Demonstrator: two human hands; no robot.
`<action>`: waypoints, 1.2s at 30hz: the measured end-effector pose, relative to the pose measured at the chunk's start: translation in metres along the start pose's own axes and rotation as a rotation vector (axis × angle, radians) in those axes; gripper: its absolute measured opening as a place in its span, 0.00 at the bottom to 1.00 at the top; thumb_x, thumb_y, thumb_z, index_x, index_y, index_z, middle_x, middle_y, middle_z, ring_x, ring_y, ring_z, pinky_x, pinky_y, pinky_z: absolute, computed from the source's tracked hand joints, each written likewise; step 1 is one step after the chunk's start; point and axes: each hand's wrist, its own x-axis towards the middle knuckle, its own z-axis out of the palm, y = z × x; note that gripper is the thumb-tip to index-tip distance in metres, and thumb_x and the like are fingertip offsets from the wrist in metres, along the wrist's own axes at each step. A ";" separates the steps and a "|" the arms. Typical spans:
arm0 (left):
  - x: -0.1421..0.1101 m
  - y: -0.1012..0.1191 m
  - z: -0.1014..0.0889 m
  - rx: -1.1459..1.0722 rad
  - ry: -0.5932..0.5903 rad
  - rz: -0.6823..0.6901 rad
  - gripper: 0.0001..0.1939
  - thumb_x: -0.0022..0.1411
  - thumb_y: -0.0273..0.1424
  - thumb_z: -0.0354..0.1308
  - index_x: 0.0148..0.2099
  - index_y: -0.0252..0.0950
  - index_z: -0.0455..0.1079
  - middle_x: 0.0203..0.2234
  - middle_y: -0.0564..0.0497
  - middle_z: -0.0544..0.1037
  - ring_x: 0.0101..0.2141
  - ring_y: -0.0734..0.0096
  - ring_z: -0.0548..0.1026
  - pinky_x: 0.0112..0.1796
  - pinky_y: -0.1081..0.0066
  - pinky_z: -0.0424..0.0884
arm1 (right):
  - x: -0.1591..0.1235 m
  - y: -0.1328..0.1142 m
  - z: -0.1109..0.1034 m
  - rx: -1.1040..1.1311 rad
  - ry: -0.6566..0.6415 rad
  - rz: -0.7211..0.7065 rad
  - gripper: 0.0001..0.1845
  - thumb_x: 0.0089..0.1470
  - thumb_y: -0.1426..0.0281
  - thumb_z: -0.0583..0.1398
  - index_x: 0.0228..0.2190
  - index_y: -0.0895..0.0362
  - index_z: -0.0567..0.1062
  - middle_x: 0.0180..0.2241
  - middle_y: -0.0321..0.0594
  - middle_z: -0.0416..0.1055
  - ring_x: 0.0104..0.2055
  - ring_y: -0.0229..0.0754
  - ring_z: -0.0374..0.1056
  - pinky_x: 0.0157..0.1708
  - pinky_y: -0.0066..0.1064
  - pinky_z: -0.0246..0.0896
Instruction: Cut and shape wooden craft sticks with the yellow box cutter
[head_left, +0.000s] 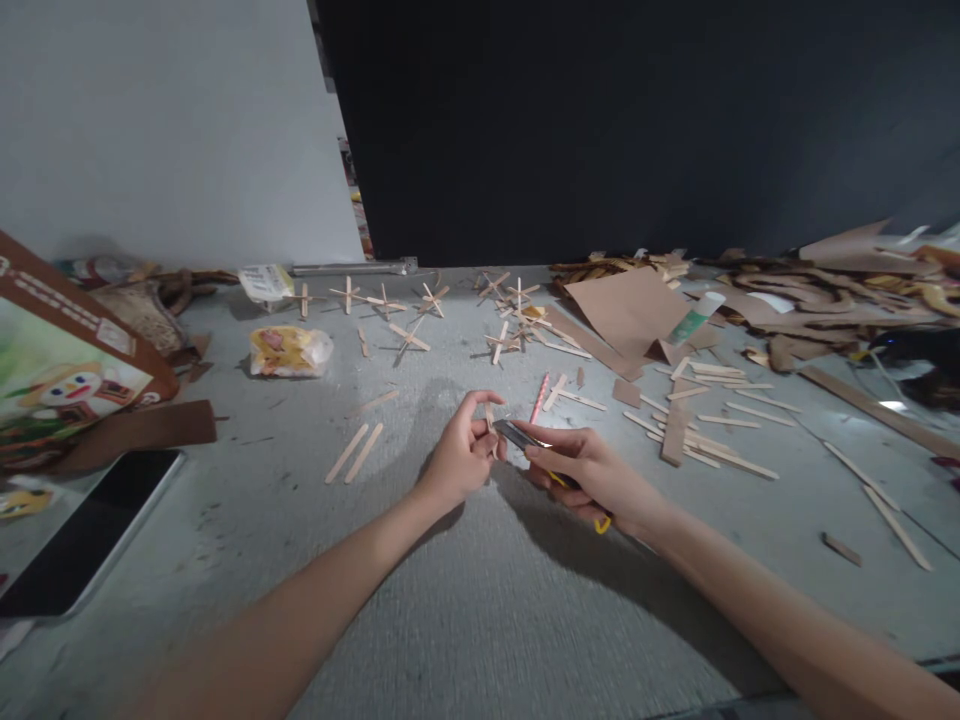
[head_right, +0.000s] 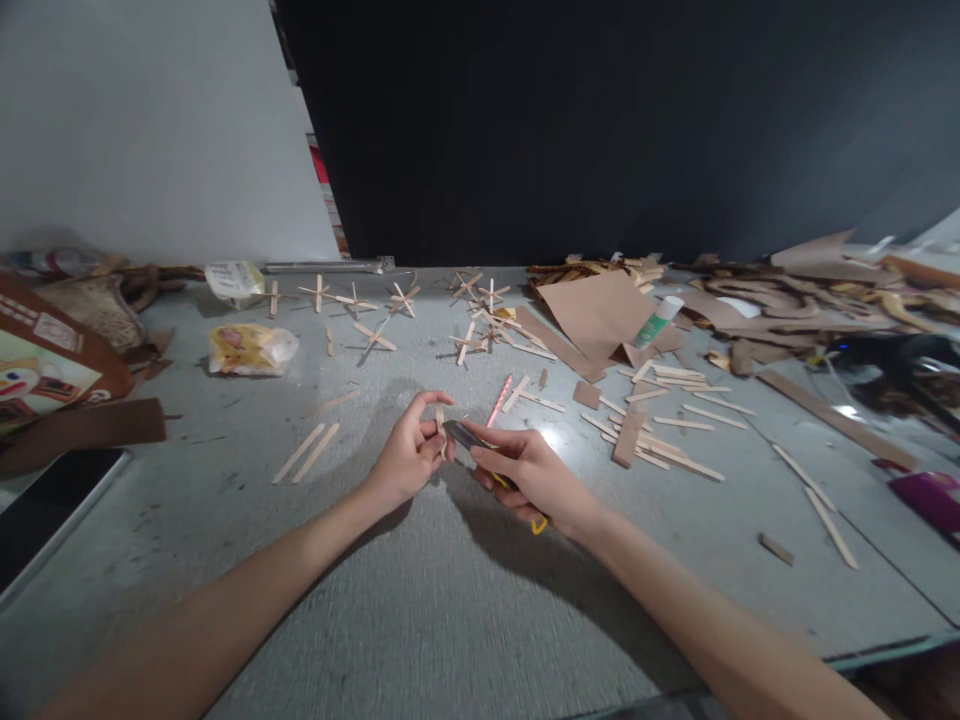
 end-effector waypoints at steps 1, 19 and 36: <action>0.000 0.000 0.000 0.001 0.003 0.001 0.19 0.65 0.31 0.60 0.56 0.42 0.63 0.22 0.60 0.71 0.20 0.76 0.64 0.25 0.79 0.58 | 0.000 -0.001 0.000 0.010 -0.007 0.006 0.43 0.55 0.56 0.72 0.69 0.53 0.71 0.24 0.29 0.65 0.17 0.26 0.43 0.14 0.21 0.33; -0.004 0.000 0.005 0.095 0.041 0.086 0.21 0.67 0.32 0.59 0.60 0.41 0.61 0.27 0.58 0.75 0.22 0.77 0.68 0.26 0.77 0.61 | 0.004 0.010 -0.002 -0.284 0.090 -0.295 0.39 0.59 0.52 0.67 0.66 0.57 0.75 0.23 0.31 0.66 0.19 0.31 0.49 0.16 0.25 0.45; -0.006 -0.004 0.003 0.336 0.103 0.136 0.22 0.67 0.25 0.57 0.61 0.42 0.63 0.28 0.56 0.78 0.26 0.72 0.73 0.32 0.74 0.65 | 0.004 0.010 -0.003 -0.745 0.151 -0.583 0.28 0.66 0.61 0.57 0.62 0.58 0.80 0.35 0.41 0.82 0.27 0.38 0.65 0.30 0.28 0.63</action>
